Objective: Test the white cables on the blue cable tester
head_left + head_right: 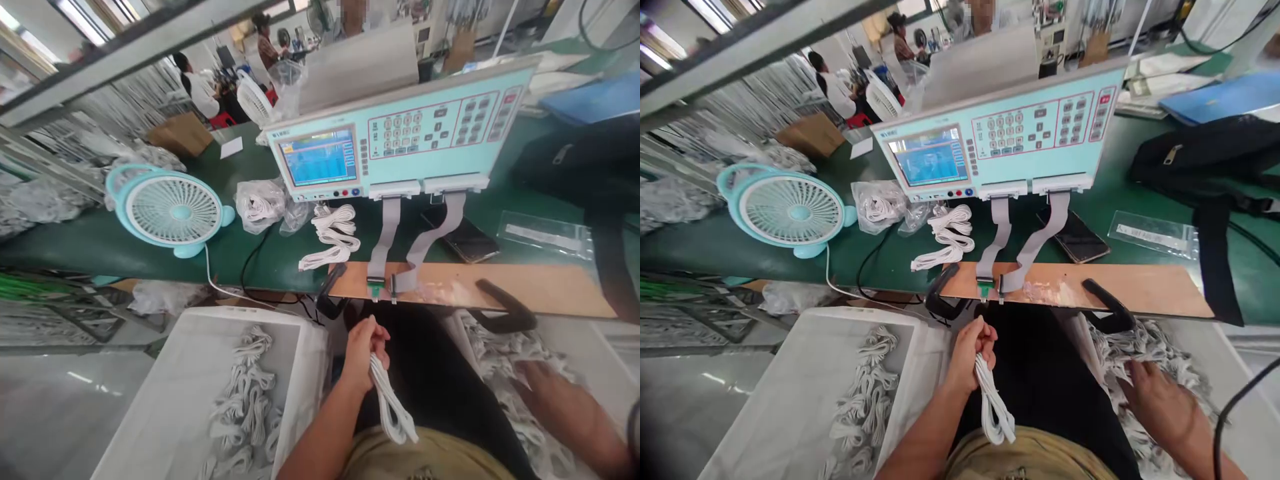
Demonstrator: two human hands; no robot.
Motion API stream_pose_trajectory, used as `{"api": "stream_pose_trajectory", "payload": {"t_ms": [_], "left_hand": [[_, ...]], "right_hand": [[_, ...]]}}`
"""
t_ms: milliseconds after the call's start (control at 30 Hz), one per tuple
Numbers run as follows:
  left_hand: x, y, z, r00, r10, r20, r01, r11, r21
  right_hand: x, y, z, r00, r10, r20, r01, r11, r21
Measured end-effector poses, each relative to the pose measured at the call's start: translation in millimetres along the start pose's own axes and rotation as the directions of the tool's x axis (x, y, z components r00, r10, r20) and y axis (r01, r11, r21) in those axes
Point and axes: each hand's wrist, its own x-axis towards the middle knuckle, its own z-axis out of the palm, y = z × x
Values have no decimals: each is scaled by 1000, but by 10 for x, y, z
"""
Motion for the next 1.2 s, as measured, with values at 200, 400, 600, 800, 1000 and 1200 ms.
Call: {"api": "stream_pose_trajectory", "payload": {"t_ms": [200,400,600,800,1000,1200], "left_hand": [[180,-114,38,961,-260,94,273,947,-171],[249,-241,83,832,-521,192,530,848,4],[100,-310,91,956,-260,133,219,940,262],[-270,109,-62,892,192,409,-390,784,484],[-426,343,19,825,238,513,-566,370,737],[-209,340,62,939,119,322,-332,556,762]], "right_hand": [[-181,-868,157,740,-563,369,453,822,346],[-46,-1603,139,372,-845,383,706,526,474],[-5,-1565,168,430,-815,388,540,577,613],[51,-1419,295,741,-512,435,141,752,644],[91,-1424,387,797,-452,400,94,748,657],[204,-1453,375,813,-560,162,427,761,489]]}}
